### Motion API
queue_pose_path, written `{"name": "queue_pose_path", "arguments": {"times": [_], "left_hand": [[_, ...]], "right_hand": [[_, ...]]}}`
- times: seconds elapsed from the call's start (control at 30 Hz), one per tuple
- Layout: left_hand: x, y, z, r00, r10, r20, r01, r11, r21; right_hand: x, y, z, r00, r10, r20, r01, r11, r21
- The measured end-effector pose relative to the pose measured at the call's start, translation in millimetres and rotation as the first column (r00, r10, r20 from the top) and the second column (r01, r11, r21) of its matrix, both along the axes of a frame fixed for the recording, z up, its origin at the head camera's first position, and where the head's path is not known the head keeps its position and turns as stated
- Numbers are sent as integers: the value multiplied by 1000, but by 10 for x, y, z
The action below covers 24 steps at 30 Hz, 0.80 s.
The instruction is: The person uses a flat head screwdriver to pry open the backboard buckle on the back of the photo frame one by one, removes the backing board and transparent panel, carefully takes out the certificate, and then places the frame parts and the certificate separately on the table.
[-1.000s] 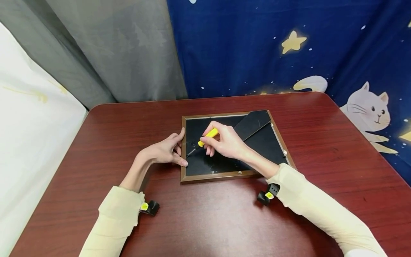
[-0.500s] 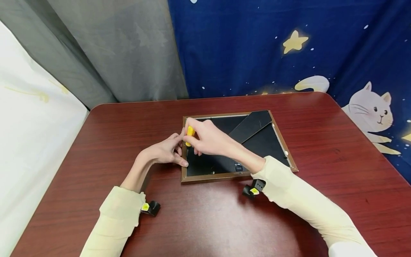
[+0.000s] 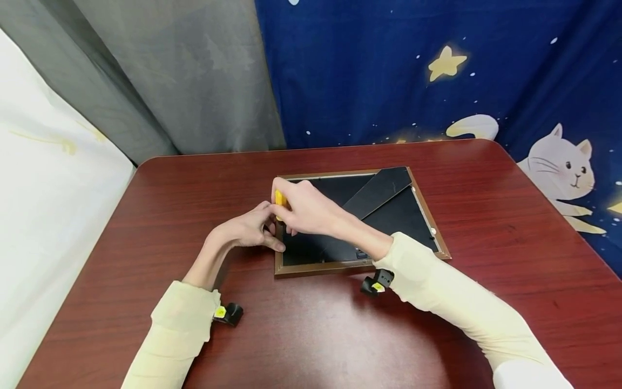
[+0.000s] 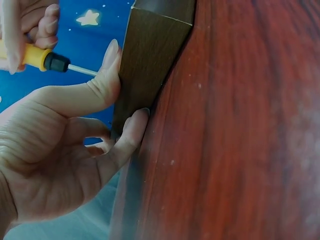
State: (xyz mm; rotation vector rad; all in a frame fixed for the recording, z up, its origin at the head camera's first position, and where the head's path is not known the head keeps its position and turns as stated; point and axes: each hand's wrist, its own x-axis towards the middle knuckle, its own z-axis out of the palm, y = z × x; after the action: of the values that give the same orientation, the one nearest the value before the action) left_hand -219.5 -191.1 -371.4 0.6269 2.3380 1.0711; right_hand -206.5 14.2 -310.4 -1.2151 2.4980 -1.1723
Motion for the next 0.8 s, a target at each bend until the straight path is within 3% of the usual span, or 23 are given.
{"name": "queue_pose_path", "arguments": {"times": [0.13, 0.33, 0.67, 0.8], "left_hand": [[20, -50, 3, 1000, 23, 19, -22, 998, -56], [52, -72, 25, 999, 29, 41, -27, 998, -50], [100, -27, 51, 999, 24, 47, -21, 998, -58], [161, -9, 52, 999, 27, 46, -24, 998, -66]], "right_hand": [[-74, 119, -62, 997, 9, 70, -6, 999, -50], [-174, 299, -152, 978, -7, 210, 36, 990, -133], [-311, 693, -190, 945, 9, 328, 87, 957, -277], [-339, 846, -228, 923, 0, 384, 117, 953, -280]]}}
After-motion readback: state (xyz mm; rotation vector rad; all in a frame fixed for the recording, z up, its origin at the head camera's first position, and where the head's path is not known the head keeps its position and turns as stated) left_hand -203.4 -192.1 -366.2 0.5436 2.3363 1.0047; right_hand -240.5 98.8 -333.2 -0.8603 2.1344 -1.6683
